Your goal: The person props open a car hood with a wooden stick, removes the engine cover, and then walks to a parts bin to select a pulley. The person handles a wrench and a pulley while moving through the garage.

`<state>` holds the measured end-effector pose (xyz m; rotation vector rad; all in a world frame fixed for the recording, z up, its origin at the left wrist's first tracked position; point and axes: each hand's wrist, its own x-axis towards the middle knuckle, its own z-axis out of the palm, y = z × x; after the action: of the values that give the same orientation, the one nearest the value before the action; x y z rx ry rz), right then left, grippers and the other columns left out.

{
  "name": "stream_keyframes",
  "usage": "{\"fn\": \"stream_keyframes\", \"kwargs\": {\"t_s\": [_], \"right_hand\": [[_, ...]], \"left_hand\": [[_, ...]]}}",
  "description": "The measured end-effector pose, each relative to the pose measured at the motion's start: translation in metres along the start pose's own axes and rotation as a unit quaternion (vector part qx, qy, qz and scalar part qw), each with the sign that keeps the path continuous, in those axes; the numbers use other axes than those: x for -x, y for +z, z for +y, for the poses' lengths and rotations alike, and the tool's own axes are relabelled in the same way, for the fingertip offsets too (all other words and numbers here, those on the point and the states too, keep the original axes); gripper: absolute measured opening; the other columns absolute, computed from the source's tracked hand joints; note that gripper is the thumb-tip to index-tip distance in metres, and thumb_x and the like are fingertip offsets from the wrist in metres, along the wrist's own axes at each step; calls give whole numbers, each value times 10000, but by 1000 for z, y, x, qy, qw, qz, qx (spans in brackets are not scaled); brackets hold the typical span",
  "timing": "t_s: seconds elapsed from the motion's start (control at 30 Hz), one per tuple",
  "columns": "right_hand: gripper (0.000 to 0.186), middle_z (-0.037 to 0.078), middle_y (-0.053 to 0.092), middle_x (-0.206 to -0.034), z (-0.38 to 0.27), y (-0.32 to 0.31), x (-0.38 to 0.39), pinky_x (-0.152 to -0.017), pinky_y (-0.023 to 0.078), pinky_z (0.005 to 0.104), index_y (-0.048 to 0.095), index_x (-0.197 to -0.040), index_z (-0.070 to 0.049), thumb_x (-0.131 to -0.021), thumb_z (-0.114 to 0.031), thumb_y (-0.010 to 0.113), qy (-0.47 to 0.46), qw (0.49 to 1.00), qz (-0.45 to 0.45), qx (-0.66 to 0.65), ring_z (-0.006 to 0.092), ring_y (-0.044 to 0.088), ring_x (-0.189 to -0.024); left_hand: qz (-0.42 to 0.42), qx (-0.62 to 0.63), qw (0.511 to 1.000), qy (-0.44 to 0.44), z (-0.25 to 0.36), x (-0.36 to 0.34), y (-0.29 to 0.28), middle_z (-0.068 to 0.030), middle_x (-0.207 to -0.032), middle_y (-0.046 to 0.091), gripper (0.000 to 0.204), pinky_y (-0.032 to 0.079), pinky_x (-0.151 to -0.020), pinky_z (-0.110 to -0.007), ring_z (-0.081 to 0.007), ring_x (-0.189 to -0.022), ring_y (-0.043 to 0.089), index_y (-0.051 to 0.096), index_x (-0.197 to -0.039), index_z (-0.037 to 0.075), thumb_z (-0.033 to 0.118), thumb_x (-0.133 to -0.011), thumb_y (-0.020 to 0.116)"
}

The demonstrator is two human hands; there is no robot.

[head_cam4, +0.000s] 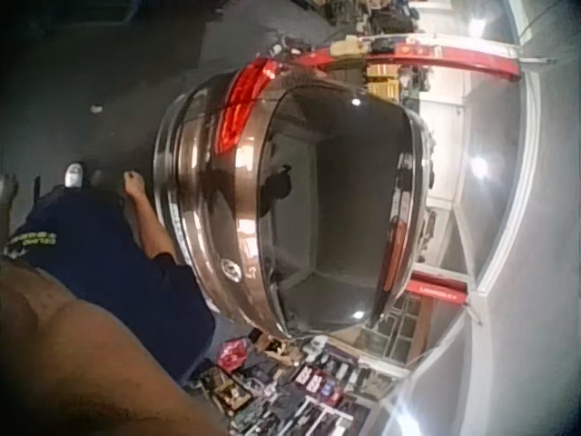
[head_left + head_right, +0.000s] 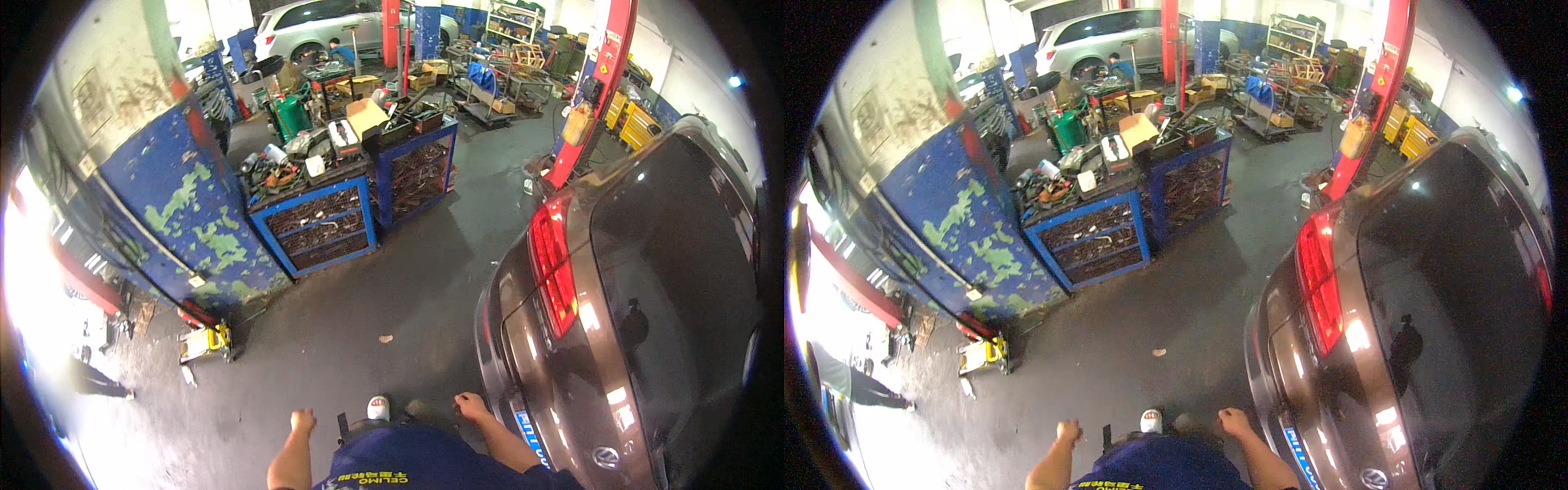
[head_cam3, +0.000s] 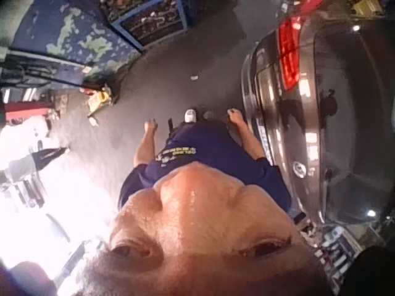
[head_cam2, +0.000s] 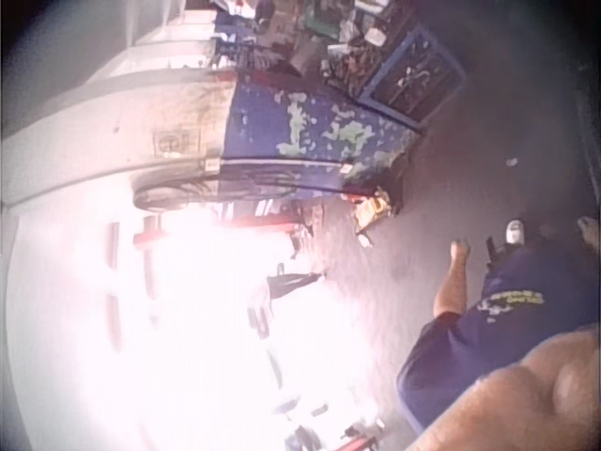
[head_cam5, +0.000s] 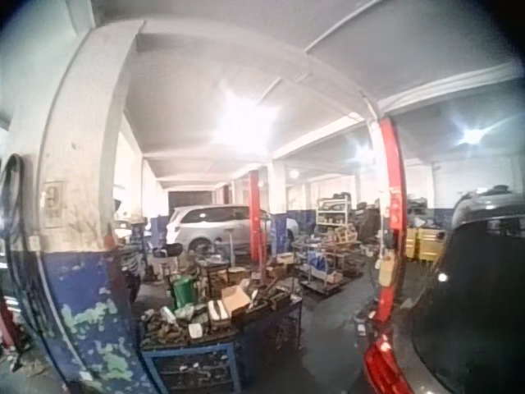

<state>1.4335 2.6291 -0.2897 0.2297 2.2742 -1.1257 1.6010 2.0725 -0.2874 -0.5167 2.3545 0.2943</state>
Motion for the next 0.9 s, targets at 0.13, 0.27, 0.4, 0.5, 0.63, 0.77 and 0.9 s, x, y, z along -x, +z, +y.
{"fn": "stream_keyframes", "kwargs": {"t_s": [0.13,0.27,0.4,0.5,0.63,0.77,0.9], "right_hand": [[320,145,755,-971,-54,-23,-64,-661,568,362,696,-1122,44,-1005,-244,620,7,984,96,-150,224,715,-749],[309,145,734,-1021,-127,-63,-144,-678,580,371,684,-1157,36,-1011,-229,620,92,950,86,-284,242,713,-832],[286,144,726,-1017,-215,-120,-236,-677,575,348,689,-1153,37,-1022,-200,598,91,929,93,-348,215,700,-850],[304,151,716,-1089,-293,-185,-307,-704,574,327,673,-1214,29,-1030,-199,591,67,939,79,-329,192,688,-888],[316,149,730,-1074,-380,-278,-398,-668,568,312,664,-1221,45,-1050,-199,557,-44,927,127,-350,182,692,-840],[329,137,743,-1044,-404,-364,-488,-626,552,295,663,-1222,46,-1054,-216,554,-69,933,149,-321,162,670,-788],[324,139,748,-1025,-372,-429,-570,-611,538,285,658,-1217,39,-1047,-221,563,46,925,204,-318,156,639,-700]], "left_hand": [[131,460,871,-114,78,-136,-198,-188,-936,740,372,574,-716,-413,-285,-781,725,691,-1089,-42,300,-954,636],[186,532,826,-11,194,-243,-340,-136,-907,744,392,552,-632,-367,-202,-717,694,664,-1118,-41,332,-1005,616],[57,592,803,19,325,-318,-402,-119,-944,740,374,551,-641,-342,-184,-727,686,632,-1187,3,346,-1041,587],[-60,513,850,104,418,-351,-441,-113,-988,734,399,550,-674,-313,-172,-748,662,633,-1185,4,377,-1058,568],[-115,493,848,155,511,-411,-499,-110,-979,719,399,520,-637,-291,-161,-723,632,630,-1177,-12,364,-1062,565],[-69,467,875,110,613,-520,-543,-93,-850,660,382,469,-576,-314,-143,-668,578,623,-1164,-33,332,-1061,571],[-176,520,827,122,746,-617,-593,-113,-871,682,382,480,-579,-316,-165,-692,602,616,-1187,-45,311,-1050,593]]}}
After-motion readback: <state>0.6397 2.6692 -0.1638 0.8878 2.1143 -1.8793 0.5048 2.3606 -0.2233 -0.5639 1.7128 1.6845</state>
